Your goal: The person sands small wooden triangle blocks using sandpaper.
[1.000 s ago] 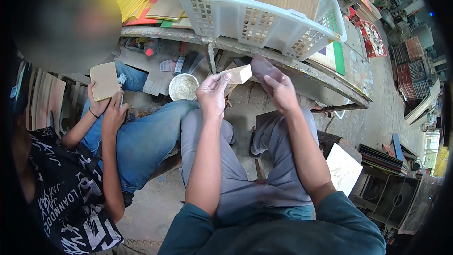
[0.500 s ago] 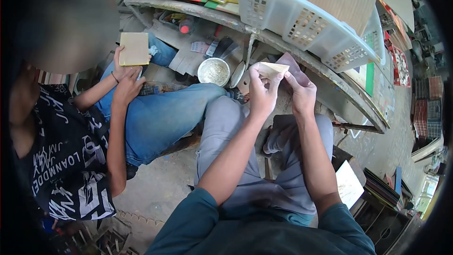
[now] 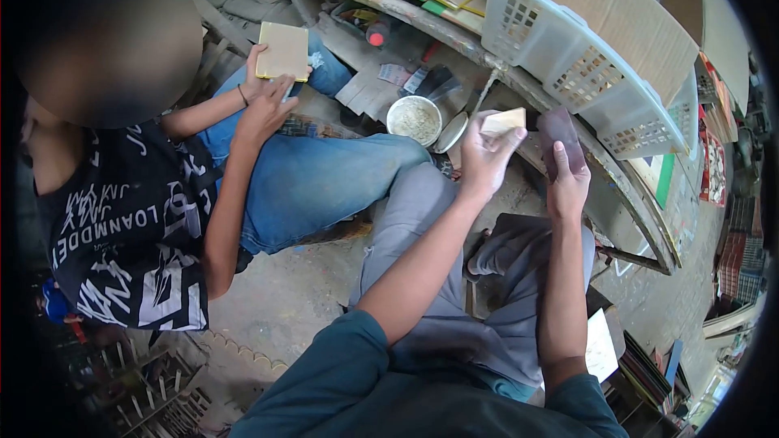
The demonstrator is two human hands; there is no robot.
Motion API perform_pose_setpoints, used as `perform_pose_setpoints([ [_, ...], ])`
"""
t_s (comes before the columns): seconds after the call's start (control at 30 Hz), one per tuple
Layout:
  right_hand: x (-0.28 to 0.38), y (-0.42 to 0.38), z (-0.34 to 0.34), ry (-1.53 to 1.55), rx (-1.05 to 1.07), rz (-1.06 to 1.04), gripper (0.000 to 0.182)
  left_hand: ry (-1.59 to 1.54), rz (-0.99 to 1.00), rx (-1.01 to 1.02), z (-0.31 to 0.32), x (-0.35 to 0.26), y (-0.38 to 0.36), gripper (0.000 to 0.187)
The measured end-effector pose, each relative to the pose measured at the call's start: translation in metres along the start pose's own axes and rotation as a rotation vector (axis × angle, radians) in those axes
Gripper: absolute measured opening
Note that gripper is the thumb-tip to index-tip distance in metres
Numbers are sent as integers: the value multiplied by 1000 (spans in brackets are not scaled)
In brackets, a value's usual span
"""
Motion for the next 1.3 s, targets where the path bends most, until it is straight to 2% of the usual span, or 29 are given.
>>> perform_pose_setpoints([
  [0.07, -9, 4, -2, -1, -2, 24, 33, -28, -52, 146, 10, 4, -5, 42],
  [0.13, -17, 1, 11, 237, 71, 147, 33, 53, -94, 256, 17, 11, -10, 38],
  [0.33, -17, -4, 19, 295, 145, 186, 31, 104, -104, 204, 15, 12, -14, 39],
  [0.53, -17, -6, 27, 260, 233, 196, 33, 234, 56, 209, 15, -3, -11, 38],
  [0.63, -20, -16, 32, 257, 279, 198, 34, 61, 90, -13, 1, 2, -1, 31],
  [0.67, -17, -20, 33, 252, 282, 192, 34, 129, 78, -10, 0, -5, 1, 22],
  [0.73, -16, -14, 21, 288, 225, 152, 34, 315, 99, -36, -18, 10, 5, 23],
  [0.77, -7, -14, 19, 283, 157, 106, 34, 312, 99, -36, -15, 6, 5, 23],
  [0.83, -1, -5, 7, 123, 112, -18, 35, -4, -128, -347, -21, 10, -2, 32],
  [0.87, 4, -5, 6, -3, 94, -95, 35, -5, -130, -346, -23, 7, -2, 32],
  [0.93, 6, -10, 14, -188, 136, -205, 37, -168, -341, -241, -18, 12, -4, 39],
  [0.97, 11, -20, 28, -313, 200, -225, 38, -119, -388, -252, -16, 11, -6, 42],
  [1.0, 21, -34, 46, -393, 298, -286, 49, -120, -390, -251, -19, 17, -7, 42],
  [1.07, 5, -40, 61, -596, 456, -340, 65, -75, -473, -121, -16, 28, -9, 40],
  [1.13, -1, -47, 70, -631, 440, -377, 72, 11, -473, -178, -21, 28, -7, 35],
  [1.2, -2, -49, 76, -665, 439, -358, 72, 143, -515, -159, -34, 36, -9, 36],
  [1.3, -8, -40, 75, -782, 278, -380, 69, 188, -455, -148, -33, 46, -11, 28],
])
Point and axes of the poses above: each hand's wrist, its own y-axis towards the middle knuckle, its own z-axis out of the palm, x = y × z, the point moved 6 cm from there along y, towards the middle knuckle, and after that the axes turned 12 degrees about z, right-handed, at the moved point
